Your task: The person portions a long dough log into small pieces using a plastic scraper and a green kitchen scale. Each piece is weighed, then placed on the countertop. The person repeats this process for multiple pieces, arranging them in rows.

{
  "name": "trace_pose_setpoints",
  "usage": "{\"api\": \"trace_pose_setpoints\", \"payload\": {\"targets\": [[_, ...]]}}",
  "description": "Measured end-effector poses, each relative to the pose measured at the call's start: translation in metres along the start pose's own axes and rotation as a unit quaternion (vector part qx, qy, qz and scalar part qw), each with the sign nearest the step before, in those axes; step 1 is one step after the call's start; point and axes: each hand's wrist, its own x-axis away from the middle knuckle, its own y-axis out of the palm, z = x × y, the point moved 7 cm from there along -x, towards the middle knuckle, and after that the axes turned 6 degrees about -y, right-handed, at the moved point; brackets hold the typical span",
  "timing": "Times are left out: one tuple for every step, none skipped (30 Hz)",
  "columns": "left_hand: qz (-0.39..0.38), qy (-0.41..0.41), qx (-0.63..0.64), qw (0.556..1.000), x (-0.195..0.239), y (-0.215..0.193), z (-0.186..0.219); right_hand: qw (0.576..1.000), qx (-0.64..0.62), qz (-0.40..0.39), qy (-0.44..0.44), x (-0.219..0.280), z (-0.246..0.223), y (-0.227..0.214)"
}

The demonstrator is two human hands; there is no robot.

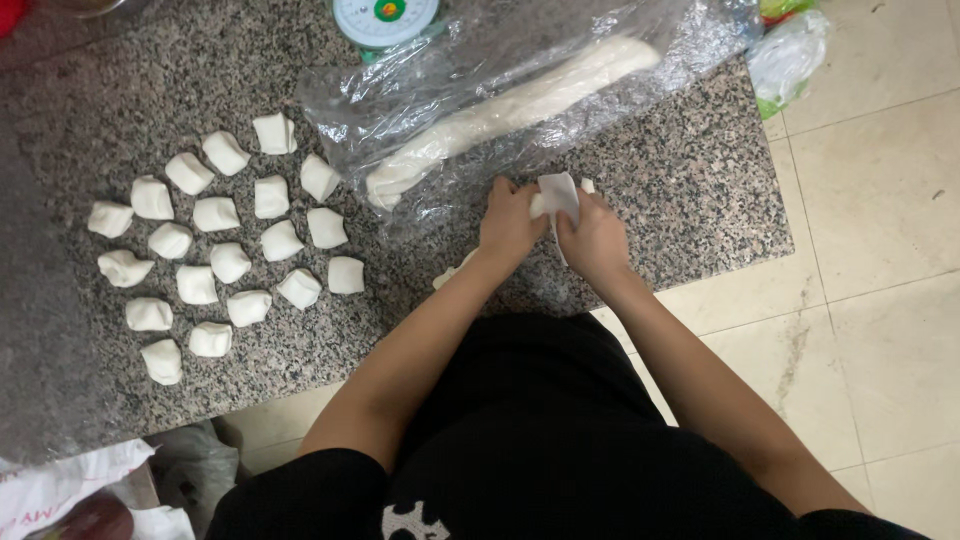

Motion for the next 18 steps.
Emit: {"api": "trace_pose_setpoints", "payload": {"targets": [[-0.003, -0.002, -0.003, 1.000, -0.001, 0.000, 0.000, 0.999, 0.013, -0.022, 0.025, -0.004, 0.003, 0.006], [-0.005, -0.005, -0.005, 1.000, -0.001, 0.001, 0.000, 0.997, 0.027, -0.045, 0.049, -0.007, 0.006, 0.013], [-0.017, -0.018, -0.001, 1.000, -0.001, 0.004, -0.001, 0.994, 0.041, -0.067, 0.073, -0.009, 0.009, 0.020], [-0.027, -0.031, 0.002, 0.999, -0.002, 0.005, -0.003, 0.993, 0.051, -0.079, 0.075, -0.013, 0.009, 0.026], [-0.038, -0.044, 0.006, 0.998, -0.001, 0.007, -0.006, 0.991, 0.062, -0.091, 0.076, -0.015, 0.008, 0.032], [-0.038, -0.041, 0.007, 0.998, -0.001, 0.006, -0.005, 0.989, 0.074, -0.102, 0.077, -0.019, 0.009, 0.037], [-0.037, -0.037, 0.009, 0.999, 0.001, 0.006, -0.005, 0.989, 0.081, -0.098, 0.075, -0.023, 0.010, 0.039], [-0.029, -0.034, 0.009, 0.999, -0.003, 0.000, -0.008, 0.990, 0.087, -0.092, 0.066, -0.032, 0.009, 0.042], [-0.015, 0.011, 0.034, 0.999, -0.003, -0.007, -0.004, 0.990, 0.092, -0.086, 0.057, -0.041, 0.009, 0.043], [0.002, 0.045, 0.054, 0.998, 0.006, -0.014, -0.004, 0.986, 0.089, -0.112, 0.081, -0.036, 0.013, 0.046], [0.020, 0.080, 0.072, 0.994, 0.018, -0.023, -0.003, 0.981, 0.087, -0.138, 0.104, -0.029, 0.019, 0.044], [0.034, 0.049, 0.113, 0.992, 0.023, -0.035, -0.015, 0.986, 0.114, -0.116, 0.038, -0.031, 0.011, 0.040], [0.049, 0.018, 0.154, 0.987, 0.031, -0.048, -0.027, 0.986, 0.138, -0.092, -0.029, -0.028, 0.002, 0.034], [0.067, -0.010, 0.196, 0.978, 0.035, -0.066, -0.040, 0.985, 0.124, -0.026, -0.118, -0.027, -0.014, 0.024], [0.116, -0.043, 0.221, 0.967, 0.038, -0.094, -0.057, 0.996, 0.086, -0.017, -0.033, -0.026, -0.008, 0.021], [0.163, -0.076, 0.244, 0.953, 0.047, -0.123, -0.075, 0.996, 0.084, -0.001, -0.042, -0.020, -0.017, 0.018], [0.211, -0.108, 0.266, 0.934, 0.058, -0.152, -0.092, 0.995, 0.082, 0.015, -0.050, -0.016, -0.029, 0.015], [0.295, -0.061, 0.328, 0.896, 0.071, -0.194, -0.105, 0.997, 0.065, 0.020, -0.043, -0.009, -0.041, 0.013]]}}
